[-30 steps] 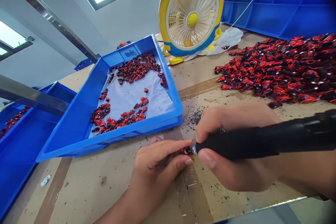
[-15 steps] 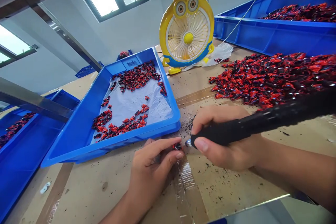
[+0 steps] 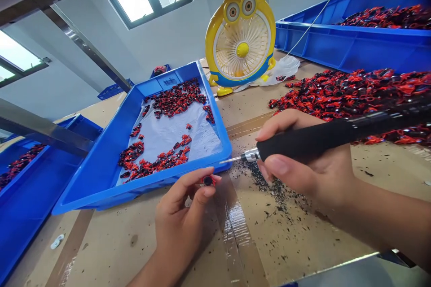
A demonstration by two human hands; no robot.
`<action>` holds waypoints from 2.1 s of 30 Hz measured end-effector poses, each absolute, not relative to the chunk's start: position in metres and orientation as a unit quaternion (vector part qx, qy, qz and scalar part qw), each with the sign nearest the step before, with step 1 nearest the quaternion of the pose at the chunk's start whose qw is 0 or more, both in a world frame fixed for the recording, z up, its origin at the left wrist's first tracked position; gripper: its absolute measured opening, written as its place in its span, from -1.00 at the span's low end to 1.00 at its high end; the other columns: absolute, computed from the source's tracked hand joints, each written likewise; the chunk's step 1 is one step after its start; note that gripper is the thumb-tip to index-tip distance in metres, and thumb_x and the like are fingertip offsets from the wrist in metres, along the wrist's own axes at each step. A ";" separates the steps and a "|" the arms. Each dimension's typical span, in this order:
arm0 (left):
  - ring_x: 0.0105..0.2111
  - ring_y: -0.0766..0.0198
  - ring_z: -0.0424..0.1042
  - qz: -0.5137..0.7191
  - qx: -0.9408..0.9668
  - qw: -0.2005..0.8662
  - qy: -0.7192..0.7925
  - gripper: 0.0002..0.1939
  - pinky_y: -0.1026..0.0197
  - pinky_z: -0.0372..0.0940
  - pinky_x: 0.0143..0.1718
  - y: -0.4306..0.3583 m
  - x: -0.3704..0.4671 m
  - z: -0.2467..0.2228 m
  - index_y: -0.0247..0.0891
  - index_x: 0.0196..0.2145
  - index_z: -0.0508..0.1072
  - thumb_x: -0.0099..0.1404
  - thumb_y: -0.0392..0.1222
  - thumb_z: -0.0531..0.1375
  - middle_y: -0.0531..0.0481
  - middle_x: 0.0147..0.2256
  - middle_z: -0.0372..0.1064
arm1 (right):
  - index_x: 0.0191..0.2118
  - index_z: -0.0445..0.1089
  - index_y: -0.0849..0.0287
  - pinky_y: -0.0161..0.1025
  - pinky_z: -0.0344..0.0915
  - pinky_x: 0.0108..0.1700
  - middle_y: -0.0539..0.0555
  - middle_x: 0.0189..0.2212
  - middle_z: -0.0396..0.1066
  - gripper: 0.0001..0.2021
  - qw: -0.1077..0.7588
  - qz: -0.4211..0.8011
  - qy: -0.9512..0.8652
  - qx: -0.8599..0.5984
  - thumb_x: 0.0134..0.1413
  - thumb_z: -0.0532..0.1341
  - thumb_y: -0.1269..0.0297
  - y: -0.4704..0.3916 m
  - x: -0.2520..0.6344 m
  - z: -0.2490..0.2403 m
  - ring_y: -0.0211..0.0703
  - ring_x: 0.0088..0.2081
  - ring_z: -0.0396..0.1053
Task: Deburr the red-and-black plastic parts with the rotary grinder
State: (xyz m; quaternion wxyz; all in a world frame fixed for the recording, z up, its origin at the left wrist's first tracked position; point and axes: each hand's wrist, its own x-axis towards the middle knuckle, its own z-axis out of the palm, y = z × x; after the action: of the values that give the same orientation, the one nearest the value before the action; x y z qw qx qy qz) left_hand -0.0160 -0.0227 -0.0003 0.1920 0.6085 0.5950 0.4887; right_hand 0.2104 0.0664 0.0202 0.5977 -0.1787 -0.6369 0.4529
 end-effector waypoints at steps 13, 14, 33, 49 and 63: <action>-0.29 0.32 0.71 0.474 0.678 0.138 0.544 -0.80 0.39 0.54 -0.20 -0.023 -0.013 -0.002 0.06 -0.09 0.74 0.43 -0.27 0.42 0.15 -0.22 0.77 | -0.10 0.45 0.01 -0.27 0.47 -0.42 -0.04 -0.39 0.59 -0.81 0.568 0.215 -0.767 -0.210 0.29 0.35 0.08 0.059 0.218 0.012 -0.23 -0.45 0.54; -0.27 0.32 0.71 0.472 0.681 0.141 0.542 -0.80 0.40 0.54 -0.18 -0.023 -0.013 -0.002 0.06 -0.09 0.74 0.44 -0.26 0.42 0.16 -0.21 0.78 | -0.13 0.44 0.01 -0.28 0.46 -0.44 -0.06 -0.42 0.58 -0.83 0.573 0.206 -0.763 -0.219 0.29 0.34 0.07 0.057 0.216 0.012 -0.24 -0.47 0.54; -0.34 0.31 0.70 0.440 0.729 0.121 0.510 -0.86 0.32 0.47 -0.24 -0.019 -0.008 0.006 -0.07 -0.06 0.74 0.44 -0.23 0.44 0.10 -0.24 0.78 | -0.18 0.43 0.06 -0.39 0.21 -0.58 -0.15 -0.52 0.44 -0.85 0.516 0.205 -0.809 -0.192 0.12 0.34 0.29 0.059 0.213 0.017 -0.40 -0.61 0.32; -0.25 0.28 0.70 0.396 0.739 0.157 0.522 -0.76 0.22 0.41 -0.17 -0.021 -0.010 0.005 -0.09 0.07 0.71 0.50 -0.28 0.39 0.09 -0.13 0.78 | -0.22 0.51 0.06 -0.39 0.30 -0.45 -0.15 -0.45 0.51 -0.89 0.443 0.263 -0.829 -0.218 0.23 0.42 0.21 0.068 0.219 0.022 -0.40 -0.50 0.40; -0.35 0.39 0.63 0.398 0.690 0.170 0.579 -0.69 0.41 0.48 -0.24 -0.022 -0.010 0.002 0.08 -0.04 0.72 0.39 -0.34 0.41 0.27 -0.25 0.75 | -0.30 0.53 0.09 -0.22 0.29 -0.51 -0.05 -0.44 0.51 -0.93 0.615 0.373 -0.652 -0.239 0.04 0.37 0.37 0.072 0.231 0.028 -0.24 -0.48 0.43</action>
State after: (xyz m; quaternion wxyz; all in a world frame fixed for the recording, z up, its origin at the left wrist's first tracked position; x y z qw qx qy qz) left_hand -0.0103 -0.0220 0.0022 0.1701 0.6904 0.5794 0.3984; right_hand 0.2312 0.0719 0.0283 0.6153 -0.2387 -0.6521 0.3731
